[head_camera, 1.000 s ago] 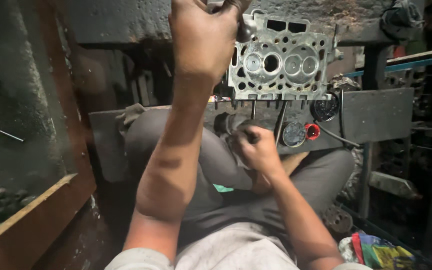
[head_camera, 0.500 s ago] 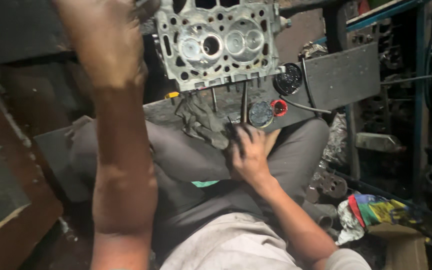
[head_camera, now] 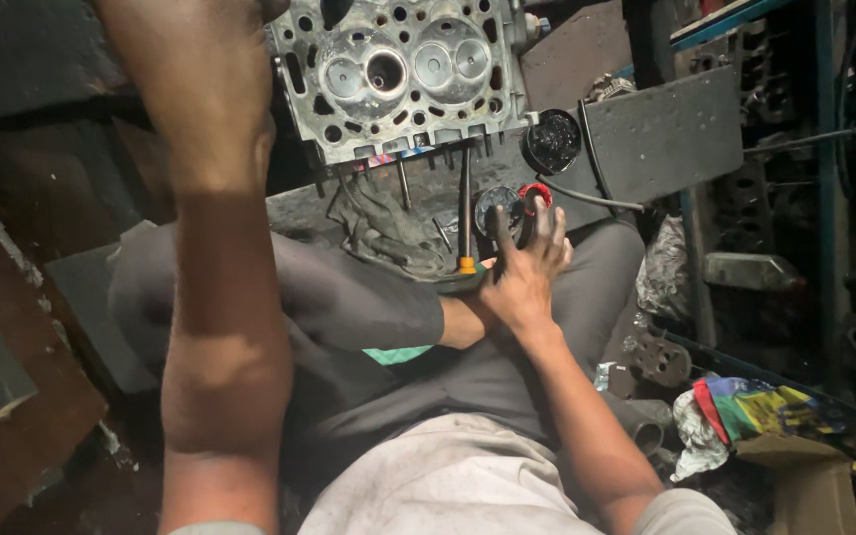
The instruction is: The person cleans a metallic engine cylinder head using a rag and a screwdriver. They wipe the surface, apply a substance from a container, and scrub the interior holes with the tool.
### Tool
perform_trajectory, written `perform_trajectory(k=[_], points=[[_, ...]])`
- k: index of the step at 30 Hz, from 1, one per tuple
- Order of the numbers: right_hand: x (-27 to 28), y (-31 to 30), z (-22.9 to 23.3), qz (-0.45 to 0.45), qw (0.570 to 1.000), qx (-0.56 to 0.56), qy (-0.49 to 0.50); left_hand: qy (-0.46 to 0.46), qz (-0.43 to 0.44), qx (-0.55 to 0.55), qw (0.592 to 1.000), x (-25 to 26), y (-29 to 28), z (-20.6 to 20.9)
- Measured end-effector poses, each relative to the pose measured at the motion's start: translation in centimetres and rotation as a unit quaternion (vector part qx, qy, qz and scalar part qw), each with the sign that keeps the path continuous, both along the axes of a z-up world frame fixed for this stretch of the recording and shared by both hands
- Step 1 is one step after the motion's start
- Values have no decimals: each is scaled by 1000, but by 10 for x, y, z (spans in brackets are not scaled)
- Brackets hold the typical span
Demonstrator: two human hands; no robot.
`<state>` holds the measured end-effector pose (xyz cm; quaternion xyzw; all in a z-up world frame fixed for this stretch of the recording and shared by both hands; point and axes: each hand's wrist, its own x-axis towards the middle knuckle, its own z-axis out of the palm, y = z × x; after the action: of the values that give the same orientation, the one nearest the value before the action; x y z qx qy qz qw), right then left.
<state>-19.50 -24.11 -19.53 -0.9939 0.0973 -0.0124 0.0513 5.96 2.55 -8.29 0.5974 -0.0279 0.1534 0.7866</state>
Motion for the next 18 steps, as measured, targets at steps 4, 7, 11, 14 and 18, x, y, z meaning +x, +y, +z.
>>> perform_trajectory(k=[4,7,11,14,18], points=[[4,0,-1,7,1000,22,6,3,-8,-3,1000,-1,0,1],[-3,0,-4,5,1000,22,-1,8,-17,-10,1000,0,-3,3],[-4,-3,-9,-12,999,34,-16,39,-37,-18,998,-4,-8,14],[-6,0,-7,2,999,45,-19,78,-62,-23,995,-10,-11,28],[-8,0,-6,-12,999,27,-24,130,-92,-107,981,-11,-17,39]])
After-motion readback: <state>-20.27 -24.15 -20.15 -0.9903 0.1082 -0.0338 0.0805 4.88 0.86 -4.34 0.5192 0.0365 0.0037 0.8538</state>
